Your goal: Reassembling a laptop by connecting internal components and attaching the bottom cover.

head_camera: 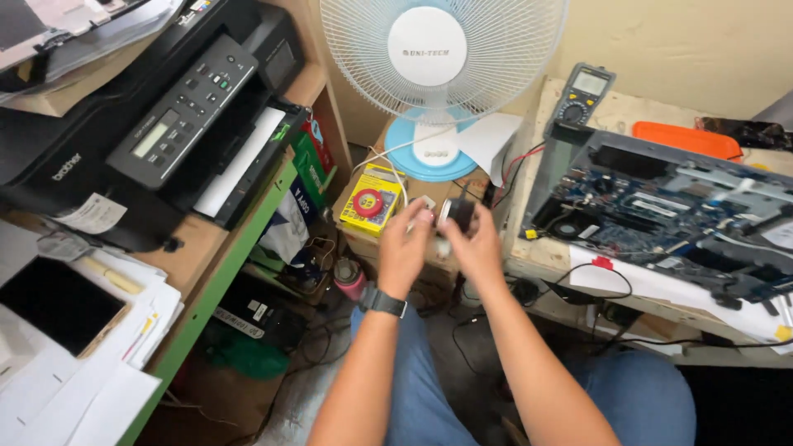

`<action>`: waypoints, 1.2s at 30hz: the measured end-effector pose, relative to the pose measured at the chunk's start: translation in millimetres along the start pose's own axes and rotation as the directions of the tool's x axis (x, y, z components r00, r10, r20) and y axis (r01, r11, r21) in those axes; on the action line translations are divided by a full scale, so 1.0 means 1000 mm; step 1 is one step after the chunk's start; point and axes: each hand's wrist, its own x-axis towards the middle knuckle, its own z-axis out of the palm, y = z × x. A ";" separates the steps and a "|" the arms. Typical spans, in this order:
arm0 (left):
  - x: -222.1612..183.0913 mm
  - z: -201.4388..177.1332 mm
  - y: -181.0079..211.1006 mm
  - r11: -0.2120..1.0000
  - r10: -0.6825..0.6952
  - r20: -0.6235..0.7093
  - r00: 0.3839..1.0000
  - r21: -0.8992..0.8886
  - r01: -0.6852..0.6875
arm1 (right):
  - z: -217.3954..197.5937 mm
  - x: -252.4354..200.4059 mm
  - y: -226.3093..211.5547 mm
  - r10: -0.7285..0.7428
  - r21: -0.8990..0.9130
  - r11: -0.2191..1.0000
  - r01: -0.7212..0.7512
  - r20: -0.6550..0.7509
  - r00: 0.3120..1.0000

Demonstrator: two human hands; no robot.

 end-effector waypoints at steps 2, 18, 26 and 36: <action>-0.021 0.001 -0.002 0.988 -0.136 -0.122 0.983 -0.094 0.125 | 0.009 0.033 0.007 0.091 -0.084 0.992 -0.095 -0.048 0.995; -0.051 0.037 -0.117 0.832 -0.544 -0.119 0.831 -0.208 0.515 | 0.069 0.115 0.037 0.252 -0.522 0.823 -0.224 -0.018 0.968; -0.047 0.033 -0.114 0.852 -0.502 -0.233 0.833 -0.296 0.431 | 0.090 0.075 -0.015 -0.240 -0.263 0.940 0.220 -0.048 0.970; 0.005 -0.156 0.095 0.961 -0.127 -0.403 0.907 -0.276 0.012 | 0.125 0.012 -0.339 -0.340 0.737 0.650 -0.187 0.502 0.795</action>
